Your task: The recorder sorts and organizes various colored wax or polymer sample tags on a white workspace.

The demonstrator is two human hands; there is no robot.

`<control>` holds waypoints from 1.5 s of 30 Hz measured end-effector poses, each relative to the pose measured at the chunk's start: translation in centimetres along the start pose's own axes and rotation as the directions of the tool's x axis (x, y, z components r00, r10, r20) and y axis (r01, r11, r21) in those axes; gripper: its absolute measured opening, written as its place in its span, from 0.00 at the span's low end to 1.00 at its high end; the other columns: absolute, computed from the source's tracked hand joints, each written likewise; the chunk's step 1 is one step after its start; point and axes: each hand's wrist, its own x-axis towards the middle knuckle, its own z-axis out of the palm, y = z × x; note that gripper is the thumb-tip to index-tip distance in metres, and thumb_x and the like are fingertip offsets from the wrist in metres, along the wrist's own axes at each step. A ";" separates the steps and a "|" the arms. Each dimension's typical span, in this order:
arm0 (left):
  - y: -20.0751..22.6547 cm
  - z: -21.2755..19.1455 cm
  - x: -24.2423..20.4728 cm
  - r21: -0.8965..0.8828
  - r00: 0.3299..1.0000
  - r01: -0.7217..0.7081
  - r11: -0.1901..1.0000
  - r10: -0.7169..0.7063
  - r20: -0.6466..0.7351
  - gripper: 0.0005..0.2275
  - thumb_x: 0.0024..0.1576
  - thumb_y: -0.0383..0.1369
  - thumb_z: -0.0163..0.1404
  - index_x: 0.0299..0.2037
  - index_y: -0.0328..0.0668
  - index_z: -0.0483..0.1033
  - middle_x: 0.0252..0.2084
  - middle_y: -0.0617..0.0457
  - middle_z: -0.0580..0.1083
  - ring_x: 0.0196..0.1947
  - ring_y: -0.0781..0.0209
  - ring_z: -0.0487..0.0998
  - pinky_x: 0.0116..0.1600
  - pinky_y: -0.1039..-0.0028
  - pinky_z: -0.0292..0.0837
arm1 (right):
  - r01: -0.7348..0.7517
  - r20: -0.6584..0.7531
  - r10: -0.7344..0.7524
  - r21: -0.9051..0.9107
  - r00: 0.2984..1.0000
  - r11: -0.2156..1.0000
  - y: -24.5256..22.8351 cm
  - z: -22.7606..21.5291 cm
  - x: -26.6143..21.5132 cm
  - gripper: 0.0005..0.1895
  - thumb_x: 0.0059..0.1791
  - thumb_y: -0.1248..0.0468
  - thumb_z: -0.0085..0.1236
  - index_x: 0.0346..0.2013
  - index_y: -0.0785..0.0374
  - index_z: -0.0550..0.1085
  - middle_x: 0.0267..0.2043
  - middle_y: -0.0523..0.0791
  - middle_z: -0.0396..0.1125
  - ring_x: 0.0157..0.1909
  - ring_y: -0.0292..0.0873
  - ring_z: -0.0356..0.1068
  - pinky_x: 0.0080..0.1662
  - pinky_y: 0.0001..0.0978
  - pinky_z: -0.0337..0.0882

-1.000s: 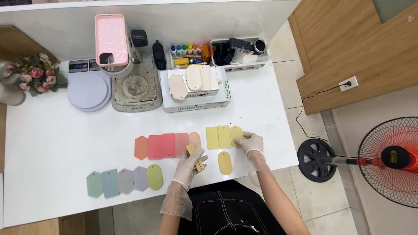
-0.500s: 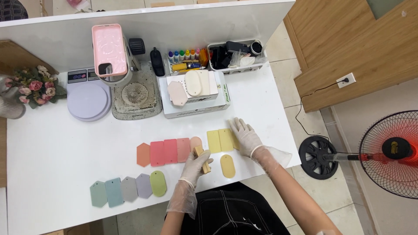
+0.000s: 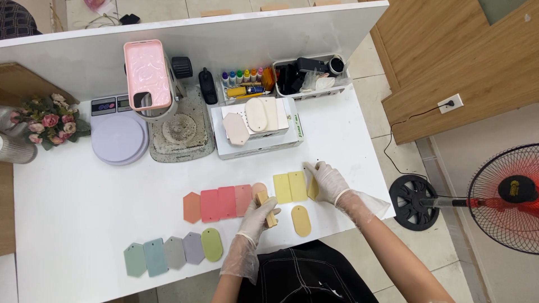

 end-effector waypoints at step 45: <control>-0.5 2.2 -8.5 -0.328 0.972 -0.162 0.931 0.207 0.106 0.26 0.58 0.30 0.53 0.67 0.55 0.60 0.61 0.42 0.69 0.56 0.48 0.78 0.52 0.59 0.82 | -0.095 0.084 0.285 0.995 0.955 0.023 -3.1 5.9 -10.5 0.26 0.49 0.55 0.56 0.60 0.60 0.77 0.54 0.49 0.78 0.55 0.42 0.78 0.58 0.31 0.75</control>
